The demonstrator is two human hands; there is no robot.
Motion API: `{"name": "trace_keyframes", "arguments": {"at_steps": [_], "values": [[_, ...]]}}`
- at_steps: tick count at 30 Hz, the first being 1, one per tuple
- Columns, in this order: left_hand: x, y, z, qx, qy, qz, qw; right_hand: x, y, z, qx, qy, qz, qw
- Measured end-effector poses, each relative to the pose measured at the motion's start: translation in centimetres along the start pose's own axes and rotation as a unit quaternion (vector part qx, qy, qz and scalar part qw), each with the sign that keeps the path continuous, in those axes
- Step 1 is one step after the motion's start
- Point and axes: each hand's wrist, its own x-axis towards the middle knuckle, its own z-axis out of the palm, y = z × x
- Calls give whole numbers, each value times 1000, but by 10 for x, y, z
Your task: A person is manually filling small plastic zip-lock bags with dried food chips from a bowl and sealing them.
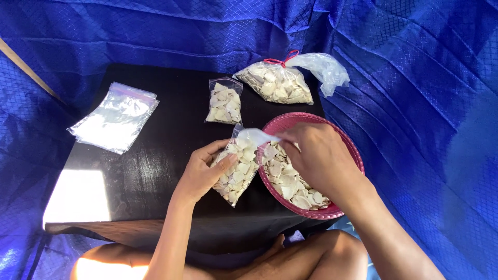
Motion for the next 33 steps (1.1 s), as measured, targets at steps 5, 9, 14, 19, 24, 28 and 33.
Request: {"name": "trace_keyframes", "arguments": {"at_steps": [5,9,14,19,24,28,33], "values": [[-3,4,2,5,12,8,1000,-9,26,-21,-3,45,2,999],[-3,2,3,29,18,17,999,-19,77,-21,-90,38,140,985],[-4,2,4,31,17,17,999,-24,74,-8,-82,-11,190,978],[-3,0,2,34,13,19,999,-16,84,-1,-138,1,230,963],[-2,-7,0,47,18,20,999,-20,98,7,-136,-22,271,953],[-5,2,2,50,16,24,998,-21,67,-5,-35,-44,257,965],[-4,4,5,46,17,29,998,-14,75,10,16,-70,213,974]]}}
